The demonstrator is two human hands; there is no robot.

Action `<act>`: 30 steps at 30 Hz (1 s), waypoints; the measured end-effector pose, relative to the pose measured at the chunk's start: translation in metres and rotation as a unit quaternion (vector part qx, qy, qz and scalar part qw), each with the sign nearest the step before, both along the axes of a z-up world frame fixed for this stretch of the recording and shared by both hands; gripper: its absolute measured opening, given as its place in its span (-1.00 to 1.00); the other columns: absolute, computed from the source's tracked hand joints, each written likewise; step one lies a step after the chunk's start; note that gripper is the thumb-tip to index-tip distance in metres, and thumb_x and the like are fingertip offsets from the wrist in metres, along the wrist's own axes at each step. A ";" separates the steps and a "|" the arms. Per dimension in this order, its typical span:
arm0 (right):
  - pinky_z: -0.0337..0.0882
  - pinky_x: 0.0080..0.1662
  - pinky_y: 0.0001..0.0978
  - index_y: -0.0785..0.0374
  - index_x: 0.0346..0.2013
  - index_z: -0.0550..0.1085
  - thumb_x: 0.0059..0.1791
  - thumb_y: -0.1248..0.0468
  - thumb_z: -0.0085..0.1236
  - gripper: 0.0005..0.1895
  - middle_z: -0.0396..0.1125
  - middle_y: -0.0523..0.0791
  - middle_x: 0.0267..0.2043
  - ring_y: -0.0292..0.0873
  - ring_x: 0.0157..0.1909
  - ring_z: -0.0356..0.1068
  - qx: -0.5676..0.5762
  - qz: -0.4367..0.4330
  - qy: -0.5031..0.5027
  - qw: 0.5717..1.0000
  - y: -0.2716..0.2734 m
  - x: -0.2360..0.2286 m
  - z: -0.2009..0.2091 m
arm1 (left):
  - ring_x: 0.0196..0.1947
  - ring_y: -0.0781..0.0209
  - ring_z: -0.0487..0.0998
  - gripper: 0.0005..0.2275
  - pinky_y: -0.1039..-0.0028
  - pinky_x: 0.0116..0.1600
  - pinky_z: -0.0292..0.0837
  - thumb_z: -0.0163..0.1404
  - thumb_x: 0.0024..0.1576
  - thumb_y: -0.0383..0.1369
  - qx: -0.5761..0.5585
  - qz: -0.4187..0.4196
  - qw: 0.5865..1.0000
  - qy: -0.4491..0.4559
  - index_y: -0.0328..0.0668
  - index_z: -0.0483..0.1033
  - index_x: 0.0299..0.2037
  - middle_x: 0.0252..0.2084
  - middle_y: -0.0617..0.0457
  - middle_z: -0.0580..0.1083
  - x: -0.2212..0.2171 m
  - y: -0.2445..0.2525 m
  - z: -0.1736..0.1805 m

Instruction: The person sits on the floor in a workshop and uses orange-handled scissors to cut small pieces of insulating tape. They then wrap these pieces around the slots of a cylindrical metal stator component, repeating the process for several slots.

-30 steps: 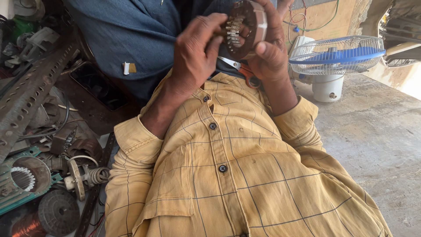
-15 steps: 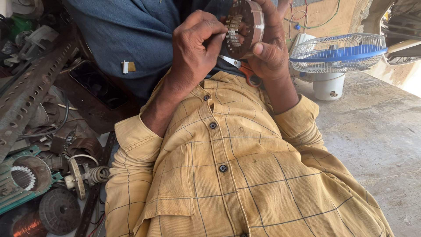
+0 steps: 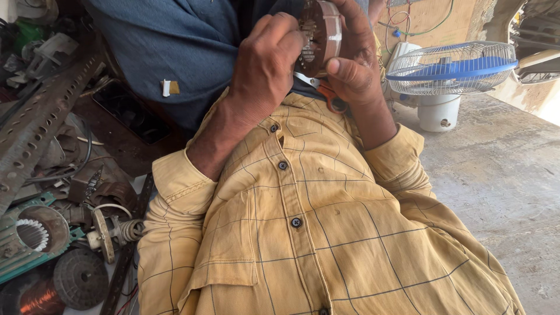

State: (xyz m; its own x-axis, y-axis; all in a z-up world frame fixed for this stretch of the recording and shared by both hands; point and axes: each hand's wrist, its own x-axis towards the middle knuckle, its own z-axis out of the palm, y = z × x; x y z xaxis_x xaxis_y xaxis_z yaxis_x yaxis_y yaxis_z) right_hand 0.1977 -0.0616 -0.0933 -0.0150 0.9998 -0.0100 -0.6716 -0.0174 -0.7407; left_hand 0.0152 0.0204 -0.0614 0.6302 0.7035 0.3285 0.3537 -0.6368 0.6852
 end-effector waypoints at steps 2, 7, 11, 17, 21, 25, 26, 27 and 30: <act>0.33 0.35 -0.28 0.21 0.46 0.19 -0.02 0.26 0.42 -0.17 0.25 -0.02 0.35 -0.11 0.32 0.27 -0.002 -0.003 0.013 1.000 0.000 -0.001 -0.001 | -0.15 0.03 0.58 -0.85 0.37 -0.11 0.59 0.18 0.10 -0.67 -0.007 -0.017 1.000 -0.020 -0.38 0.54 -0.18 -0.13 -0.10 0.48 -0.005 0.002 0.006; 0.40 0.35 -0.17 0.21 0.42 0.15 -0.07 0.22 0.43 -0.14 0.26 0.00 0.31 -0.01 0.36 0.33 -0.020 -0.008 0.040 0.999 0.005 0.001 0.006 | -0.13 0.06 0.66 -0.80 0.42 -0.09 0.64 0.21 0.18 -0.66 -0.094 0.019 0.992 -0.087 -0.39 0.56 -0.03 -0.08 -0.12 0.54 -0.029 0.005 0.010; 0.47 0.33 -0.16 0.16 0.45 0.17 -0.01 0.24 0.39 -0.19 0.31 0.01 0.29 -0.03 0.32 0.39 -0.003 0.018 0.035 0.999 0.009 -0.001 0.005 | -0.17 0.05 0.67 -0.83 0.42 -0.12 0.65 0.23 0.17 -0.65 -0.069 0.027 0.989 -0.128 -0.32 0.56 -0.11 -0.16 -0.07 0.56 -0.021 0.000 -0.005; 0.49 0.30 -0.17 0.15 0.50 0.16 0.00 0.24 0.38 -0.16 0.32 0.01 0.29 -0.07 0.30 0.40 0.001 0.017 0.034 0.999 0.005 0.005 -0.003 | -0.20 0.15 0.69 -0.87 0.49 -0.14 0.65 0.23 0.17 -0.62 -0.133 0.029 0.976 -0.169 -0.36 0.58 -0.14 -0.20 -0.06 0.58 -0.019 0.002 -0.012; 0.49 0.31 -0.22 0.17 0.49 0.18 0.00 0.23 0.41 -0.16 0.30 -0.01 0.31 -0.10 0.32 0.39 0.009 0.025 0.026 0.999 0.005 0.005 -0.004 | -0.20 0.15 0.70 -0.89 0.50 -0.14 0.66 0.23 0.19 -0.62 -0.125 0.021 0.978 -0.167 -0.33 0.59 -0.16 -0.22 -0.04 0.60 -0.022 0.005 -0.020; 0.49 0.30 -0.25 0.21 0.47 0.20 -0.04 0.22 0.42 -0.15 0.31 -0.01 0.28 -0.11 0.30 0.39 0.002 0.027 0.014 1.000 0.006 0.007 -0.004 | -0.19 0.16 0.70 -0.90 0.50 -0.13 0.67 0.22 0.19 -0.61 -0.104 0.025 0.981 -0.164 -0.29 0.60 -0.18 -0.23 -0.01 0.60 -0.011 0.002 -0.028; 0.49 0.28 -0.26 0.21 0.46 0.21 -0.04 0.22 0.41 -0.16 0.31 -0.01 0.26 -0.12 0.27 0.38 0.003 0.026 0.019 0.999 0.007 0.008 -0.005 | -0.19 0.16 0.70 -0.90 0.49 -0.12 0.67 0.22 0.19 -0.61 -0.108 0.024 0.979 -0.171 -0.29 0.59 -0.18 -0.23 -0.01 0.59 -0.010 0.001 -0.029; 0.49 0.27 -0.27 0.21 0.46 0.21 -0.04 0.22 0.41 -0.17 0.31 -0.01 0.25 -0.13 0.25 0.38 0.002 0.025 0.024 0.999 0.007 0.009 -0.006 | -0.18 0.16 0.69 -0.90 0.49 -0.12 0.67 0.21 0.20 -0.60 -0.113 0.023 0.977 -0.177 -0.29 0.58 -0.17 -0.22 -0.02 0.59 -0.009 0.000 -0.029; 0.51 0.23 -0.29 0.19 0.47 0.20 -0.01 0.22 0.38 -0.19 0.30 -0.03 0.23 -0.15 0.20 0.38 0.013 0.019 0.036 0.999 0.007 0.007 -0.004 | -0.22 0.18 0.68 -0.90 0.49 -0.14 0.66 0.21 0.20 -0.60 -0.141 0.040 0.971 -0.190 -0.29 0.55 -0.19 -0.24 -0.01 0.57 -0.011 -0.002 -0.027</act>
State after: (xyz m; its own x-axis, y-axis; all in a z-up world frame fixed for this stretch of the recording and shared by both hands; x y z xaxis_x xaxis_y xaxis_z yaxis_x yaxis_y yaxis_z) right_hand 0.2044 -0.0541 -0.0973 -0.0530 0.9984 0.0180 -0.7226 -0.0259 -0.6907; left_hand 0.0040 0.0181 -0.0882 0.4408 0.8408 0.3143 0.0815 -0.3862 0.9188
